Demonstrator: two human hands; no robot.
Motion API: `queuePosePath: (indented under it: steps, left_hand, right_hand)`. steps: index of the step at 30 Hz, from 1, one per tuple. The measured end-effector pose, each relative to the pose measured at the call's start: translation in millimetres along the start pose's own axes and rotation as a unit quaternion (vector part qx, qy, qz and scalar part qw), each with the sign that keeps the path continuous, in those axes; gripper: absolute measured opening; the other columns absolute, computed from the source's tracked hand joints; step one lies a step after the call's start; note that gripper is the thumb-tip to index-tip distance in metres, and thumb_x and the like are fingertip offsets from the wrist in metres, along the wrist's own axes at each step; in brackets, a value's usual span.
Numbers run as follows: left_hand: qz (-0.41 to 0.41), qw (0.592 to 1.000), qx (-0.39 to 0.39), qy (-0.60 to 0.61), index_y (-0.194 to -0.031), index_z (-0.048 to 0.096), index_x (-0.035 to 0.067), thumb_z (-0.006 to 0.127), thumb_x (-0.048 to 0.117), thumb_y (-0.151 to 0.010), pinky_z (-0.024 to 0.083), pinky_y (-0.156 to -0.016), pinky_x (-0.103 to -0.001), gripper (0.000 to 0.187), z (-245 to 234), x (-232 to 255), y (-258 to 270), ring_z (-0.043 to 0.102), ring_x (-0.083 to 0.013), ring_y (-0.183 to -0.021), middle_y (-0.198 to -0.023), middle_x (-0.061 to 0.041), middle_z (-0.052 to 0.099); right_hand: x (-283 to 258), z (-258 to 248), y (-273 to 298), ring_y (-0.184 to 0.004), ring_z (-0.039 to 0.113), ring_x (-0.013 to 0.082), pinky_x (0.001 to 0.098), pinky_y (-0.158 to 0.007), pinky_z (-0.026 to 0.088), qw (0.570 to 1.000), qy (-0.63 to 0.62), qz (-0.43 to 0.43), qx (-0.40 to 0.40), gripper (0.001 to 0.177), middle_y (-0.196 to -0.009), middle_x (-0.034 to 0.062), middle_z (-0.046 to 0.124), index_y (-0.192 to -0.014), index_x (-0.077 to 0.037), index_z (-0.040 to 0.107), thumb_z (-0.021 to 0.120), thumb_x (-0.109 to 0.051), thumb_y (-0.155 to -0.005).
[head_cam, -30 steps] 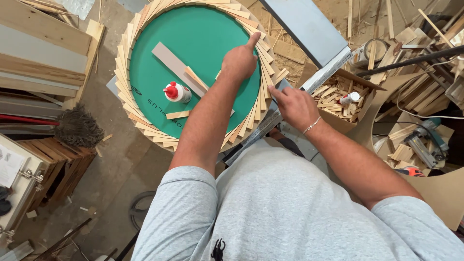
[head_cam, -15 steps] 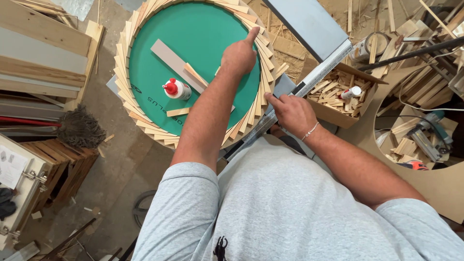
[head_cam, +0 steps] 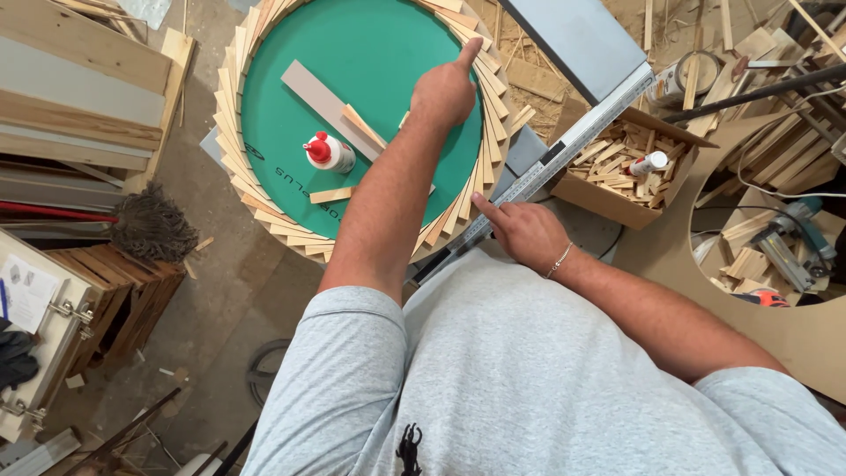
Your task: Assembling a circular wooden frame by gluing small slats onto a base
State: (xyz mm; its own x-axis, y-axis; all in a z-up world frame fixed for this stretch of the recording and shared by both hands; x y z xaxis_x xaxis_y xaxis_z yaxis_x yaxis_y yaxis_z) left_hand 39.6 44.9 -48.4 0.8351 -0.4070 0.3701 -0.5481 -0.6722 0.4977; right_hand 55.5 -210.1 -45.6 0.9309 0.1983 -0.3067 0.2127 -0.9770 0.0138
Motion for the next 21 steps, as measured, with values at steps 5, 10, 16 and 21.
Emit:
queuePosePath:
  steps: [5, 10, 16, 21]
  left_hand:
    - [-0.009, 1.000, -0.017, 0.005, -0.165, 0.010, 0.035, 0.045, 0.017, -0.108, 0.059, -0.060, -0.039, 0.069, -4.5, 2.8, 6.1, 0.068, -0.0228, -0.083, -0.109, -0.009, 0.073]
    - [-0.010, 1.000, -0.019, -0.002, -0.165, 0.008, 0.035, 0.045, 0.019, -0.109, 0.060, -0.062, -0.042, 0.069, -4.9, 3.7, 6.7, 0.068, -0.0243, -0.083, -0.107, -0.009, 0.073]
    - [-0.008, 1.000, -0.017, 0.007, -0.165, 0.009, 0.034, 0.045, 0.017, -0.109, 0.059, -0.057, -0.037, 0.069, -6.5, 4.1, 9.5, 0.067, -0.0209, -0.077, -0.104, -0.009, 0.073]
    - [-0.003, 1.000, -0.014, -0.001, -0.165, 0.010, 0.034, 0.046, 0.019, -0.109, 0.058, -0.060, -0.041, 0.069, -3.5, 1.3, 4.5, 0.068, -0.0251, -0.081, -0.103, -0.009, 0.073]
  right_hand:
    - [-5.0, -0.2, -0.4, -0.060, 0.057, 0.0306, 0.0497, -0.050, 0.044, 0.999, -0.025, -0.020, -0.008, 0.054, -0.071, 0.0047, 0.054, -0.150, -0.025, 0.050, 0.061, -0.019, -0.098]
    - [-19.4, 7.8, 0.4, -0.065, 0.061, 0.0345, 0.0497, -0.056, 0.048, 0.993, -0.074, -0.080, -0.033, 0.049, -0.078, 0.0053, 0.060, -0.153, -0.023, 0.049, 0.054, -0.026, -0.104]
    - [-21.8, 11.0, 0.0, -0.065, 0.061, 0.0338, 0.0490, -0.057, 0.050, 0.992, -0.069, -0.096, -0.043, 0.053, -0.079, 0.0046, 0.060, -0.155, -0.027, 0.046, 0.057, -0.028, -0.103]
    - [-20.6, 11.5, -1.7, -0.071, 0.065, 0.0348, 0.0492, -0.063, 0.053, 0.992, -0.080, -0.077, -0.058, 0.054, -0.086, 0.0046, 0.066, -0.154, -0.029, 0.047, 0.058, -0.031, -0.102]
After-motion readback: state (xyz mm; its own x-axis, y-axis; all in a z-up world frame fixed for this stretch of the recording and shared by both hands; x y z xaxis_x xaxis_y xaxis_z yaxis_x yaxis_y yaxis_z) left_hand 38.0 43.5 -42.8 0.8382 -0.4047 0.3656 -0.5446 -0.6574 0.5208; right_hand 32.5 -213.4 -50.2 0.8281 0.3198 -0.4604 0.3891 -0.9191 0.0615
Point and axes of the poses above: each hand's wrist, its own y-axis away from the middle knuckle, its own z-axis out of the palm, x = y × z, the point moved 7 cm from there along -y, towards the middle knuckle
